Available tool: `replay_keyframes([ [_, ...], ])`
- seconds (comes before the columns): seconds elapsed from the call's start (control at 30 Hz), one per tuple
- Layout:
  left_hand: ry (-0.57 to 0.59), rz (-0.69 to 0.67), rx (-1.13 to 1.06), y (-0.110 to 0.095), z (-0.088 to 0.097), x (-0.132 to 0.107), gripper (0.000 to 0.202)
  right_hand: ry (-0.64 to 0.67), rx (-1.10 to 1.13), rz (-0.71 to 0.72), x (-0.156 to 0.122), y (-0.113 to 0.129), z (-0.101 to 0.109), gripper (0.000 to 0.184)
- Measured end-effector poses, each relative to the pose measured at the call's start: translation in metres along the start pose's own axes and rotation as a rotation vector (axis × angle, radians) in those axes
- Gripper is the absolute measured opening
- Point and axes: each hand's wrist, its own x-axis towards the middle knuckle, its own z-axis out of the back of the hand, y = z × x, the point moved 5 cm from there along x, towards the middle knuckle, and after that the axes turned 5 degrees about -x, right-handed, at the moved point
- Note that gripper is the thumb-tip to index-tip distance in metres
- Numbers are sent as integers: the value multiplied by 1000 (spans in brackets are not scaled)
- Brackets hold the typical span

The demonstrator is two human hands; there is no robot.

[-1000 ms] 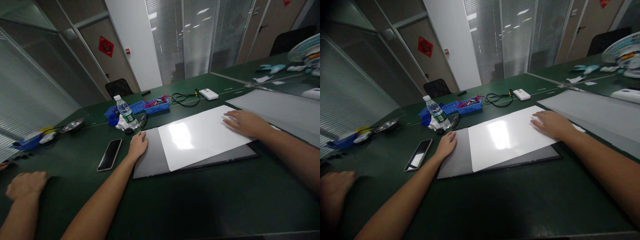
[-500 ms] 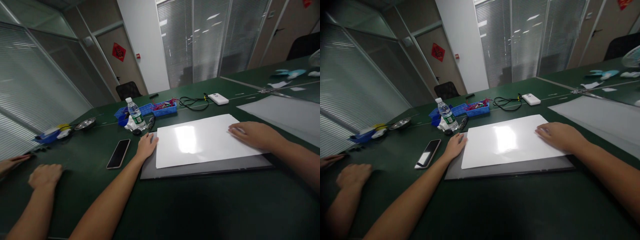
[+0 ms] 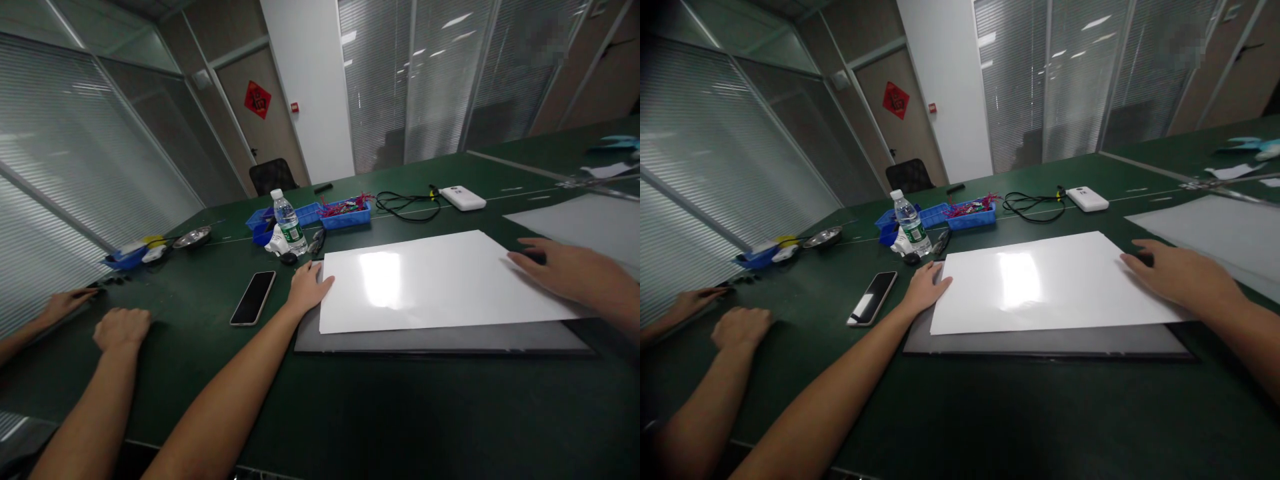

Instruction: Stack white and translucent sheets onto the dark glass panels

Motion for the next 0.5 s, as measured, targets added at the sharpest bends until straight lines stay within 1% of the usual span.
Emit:
replay_keyframes([
  [0.17, -9, 5, -13, 1, -1, 1, 62, -7, 224, 47, -4, 14, 10, 86],
  [0.27, -9, 7, -19, 2, -2, 2, 59, -38, 331, 18, -9, 21, 17, 81],
  [0.37, -7, 4, -22, 3, -3, 2, 58, -21, 463, -61, -14, 24, 21, 75],
  [0.43, -7, -1, -23, 5, -4, 3, 58, 0, 611, -140, -18, 24, 23, 70],
  [0.5, -10, -8, -26, 6, -4, 4, 58, 28, 742, -210, -21, 25, 24, 69],
])
